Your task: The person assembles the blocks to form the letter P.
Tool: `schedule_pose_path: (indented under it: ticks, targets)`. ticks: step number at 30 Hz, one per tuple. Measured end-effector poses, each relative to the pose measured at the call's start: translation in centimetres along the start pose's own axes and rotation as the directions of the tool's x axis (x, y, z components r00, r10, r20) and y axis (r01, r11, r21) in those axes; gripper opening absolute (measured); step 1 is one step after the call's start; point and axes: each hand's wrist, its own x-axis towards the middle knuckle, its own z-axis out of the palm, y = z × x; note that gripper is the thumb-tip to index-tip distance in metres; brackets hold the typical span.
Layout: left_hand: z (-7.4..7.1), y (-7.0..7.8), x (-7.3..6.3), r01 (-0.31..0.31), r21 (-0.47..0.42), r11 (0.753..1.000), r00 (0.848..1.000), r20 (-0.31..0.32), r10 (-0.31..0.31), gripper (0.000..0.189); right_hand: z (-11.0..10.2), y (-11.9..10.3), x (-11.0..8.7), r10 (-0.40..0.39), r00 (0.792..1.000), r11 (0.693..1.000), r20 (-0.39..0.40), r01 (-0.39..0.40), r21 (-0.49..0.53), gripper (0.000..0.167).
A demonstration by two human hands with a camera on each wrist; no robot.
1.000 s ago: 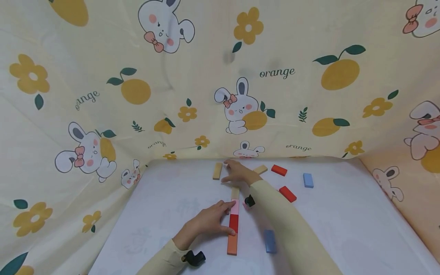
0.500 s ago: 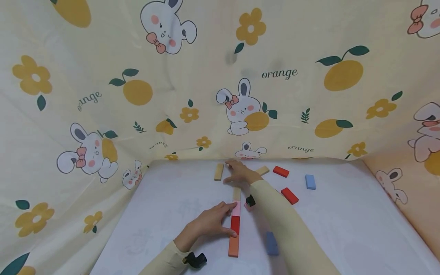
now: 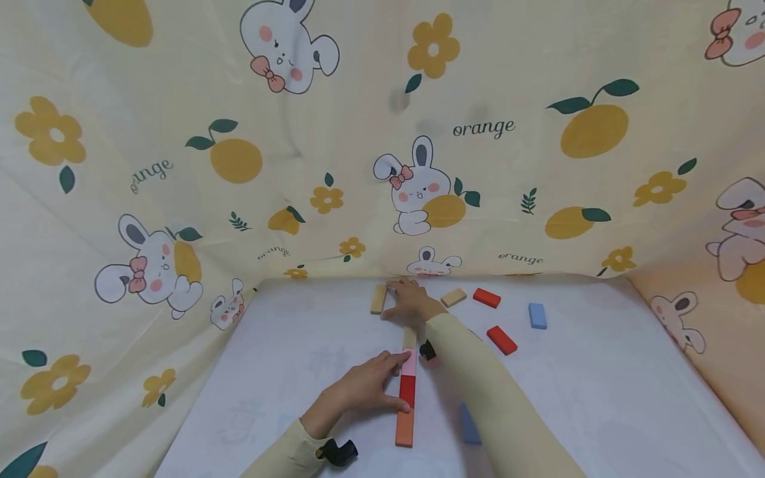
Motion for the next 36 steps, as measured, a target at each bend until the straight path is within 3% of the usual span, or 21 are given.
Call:
schedule_pose_path:
  ticks: [8,15,23,30,36]
  targets:
    - [0.0,0.0,-0.1,-0.010,-0.008,1.000,1.000,-0.003,0.009,0.105,0.3,-0.3,0.2,0.034,0.999,0.999,-0.010,-0.034,-0.019,0.093]
    - [0.1,-0.2,-0.1,-0.018,0.006,1.000,1.000,-0.009,0.018,0.106,0.3,-0.7,0.3,0.049,0.998,0.999,-0.028,-0.048,0.024,0.090]
    - [0.2,-0.2,0.2,-0.011,0.016,1.000,1.000,-0.005,0.011,0.106,0.6,0.6,0.9,0.050,0.997,0.996,-0.057,-0.046,0.072,0.087]
    - [0.2,0.0,0.3,0.012,0.016,1.000,1.000,0.011,-0.012,0.106,-1.1,1.5,-0.2,-0.034,0.999,0.988,-0.006,0.034,0.153,0.080]
    - [0.0,0.3,0.1,0.037,0.013,0.999,0.999,0.016,-0.038,0.105,-2.5,2.7,-1.2,-0.020,0.998,0.982,0.052,0.010,0.189,0.078]
